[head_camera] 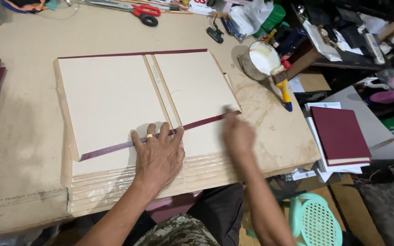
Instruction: The person aligns a maroon strip along the spine of a book block and presses it down with a metal tool. They repeat this process for several books, then switch to applying glue to the spine of a book with a blue strip using a brush.
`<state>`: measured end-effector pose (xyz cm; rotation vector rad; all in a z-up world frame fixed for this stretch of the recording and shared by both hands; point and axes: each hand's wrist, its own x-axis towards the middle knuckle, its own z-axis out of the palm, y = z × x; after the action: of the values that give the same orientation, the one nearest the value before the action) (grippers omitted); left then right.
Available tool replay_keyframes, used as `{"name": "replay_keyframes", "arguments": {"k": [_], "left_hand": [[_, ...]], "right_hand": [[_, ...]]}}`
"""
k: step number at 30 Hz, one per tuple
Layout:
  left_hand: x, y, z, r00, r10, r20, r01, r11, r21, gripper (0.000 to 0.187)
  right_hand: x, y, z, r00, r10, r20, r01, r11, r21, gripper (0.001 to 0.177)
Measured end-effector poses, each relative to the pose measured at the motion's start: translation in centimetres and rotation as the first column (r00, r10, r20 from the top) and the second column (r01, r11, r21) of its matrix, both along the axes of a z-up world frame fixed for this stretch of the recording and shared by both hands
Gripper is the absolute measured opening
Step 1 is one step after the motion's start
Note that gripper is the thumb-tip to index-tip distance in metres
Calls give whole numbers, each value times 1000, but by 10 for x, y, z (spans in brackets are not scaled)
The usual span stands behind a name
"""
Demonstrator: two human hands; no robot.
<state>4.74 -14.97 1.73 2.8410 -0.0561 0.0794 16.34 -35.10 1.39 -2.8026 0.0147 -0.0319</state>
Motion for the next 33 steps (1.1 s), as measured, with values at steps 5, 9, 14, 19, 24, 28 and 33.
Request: {"name": "replay_keyframes", "arguments": {"k": [5, 9, 14, 19, 24, 28, 33], "left_hand": [[1, 1, 8, 999, -1, -37, 1, 1000, -3, 49], [2, 1, 10, 1000, -5, -27, 4, 1000, -27, 48], [2, -1, 9, 999, 5, -39, -6, 1000, -21, 49], [6, -3, 0, 1000, 11, 12, -10, 999, -49, 47], [6, -6, -21, 990, 22, 136, -21, 1000, -8, 45], [3, -5, -9, 996, 11, 90, -10, 1000, -15, 47], [-4, -1, -6, 998, -21, 55, 23, 999, -37, 49]], "right_hand": [[1, 7, -8, 982, 188, 29, -184, 976, -113, 46], [4, 6, -14, 991, 117, 63, -109, 987, -120, 48], [-4, 8, -7, 968, 231, 101, -223, 971, -90, 42], [49, -61, -41, 982, -29, 186, 50, 993, -109, 41], [-27, 19, -5, 979, 183, 93, -171, 977, -126, 41], [-42, 37, -6, 951, 300, 74, -297, 953, -58, 46], [-44, 44, -12, 933, 337, 129, -318, 937, -147, 43]]}}
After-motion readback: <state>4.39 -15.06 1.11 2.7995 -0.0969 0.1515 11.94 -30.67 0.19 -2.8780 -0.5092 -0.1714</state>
